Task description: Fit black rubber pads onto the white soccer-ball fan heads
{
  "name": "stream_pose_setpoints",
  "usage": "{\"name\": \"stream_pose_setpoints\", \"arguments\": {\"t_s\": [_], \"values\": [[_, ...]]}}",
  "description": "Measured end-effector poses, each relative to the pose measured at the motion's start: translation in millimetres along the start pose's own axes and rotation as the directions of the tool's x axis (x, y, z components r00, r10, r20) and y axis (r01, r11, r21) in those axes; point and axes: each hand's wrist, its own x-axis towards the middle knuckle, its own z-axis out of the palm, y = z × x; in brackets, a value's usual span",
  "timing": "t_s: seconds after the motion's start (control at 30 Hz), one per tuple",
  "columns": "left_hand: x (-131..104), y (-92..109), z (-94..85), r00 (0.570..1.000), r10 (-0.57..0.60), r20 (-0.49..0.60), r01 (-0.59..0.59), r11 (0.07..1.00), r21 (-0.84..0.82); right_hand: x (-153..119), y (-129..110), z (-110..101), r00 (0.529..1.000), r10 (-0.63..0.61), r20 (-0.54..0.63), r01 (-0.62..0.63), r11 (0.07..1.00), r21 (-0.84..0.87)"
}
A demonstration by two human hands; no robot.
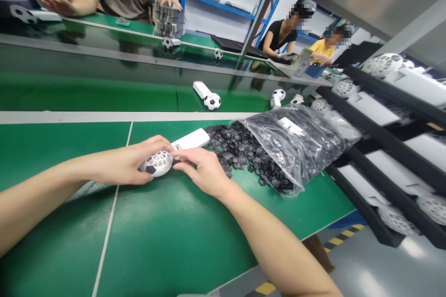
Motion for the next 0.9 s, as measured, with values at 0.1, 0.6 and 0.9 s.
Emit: {"name": "stream_pose_setpoints", "arguments": {"t_s": [0.1, 0.6, 0.9], "values": [[0, 0, -0.3, 1.0, 0.003, -0.005, -0.003, 1.0, 0.0, 0, 1, 2, 1.0, -0.011, -0.027, 0.011, 1.0, 0.003], [14, 2, 27.5, 0.905, -0.043, -0.423, 0.05, 0.999, 0.005, 2, 0, 10, 0.977, -0.214, 0.005, 0.211, 0.962, -0.173], [15, 3, 29.9, 0.869, -0.007, -0.495, 0.011, 1.0, 0.004, 10, 5, 10, 0.994, 0.109, -0.032, -0.11, 0.994, -0.02]]}}
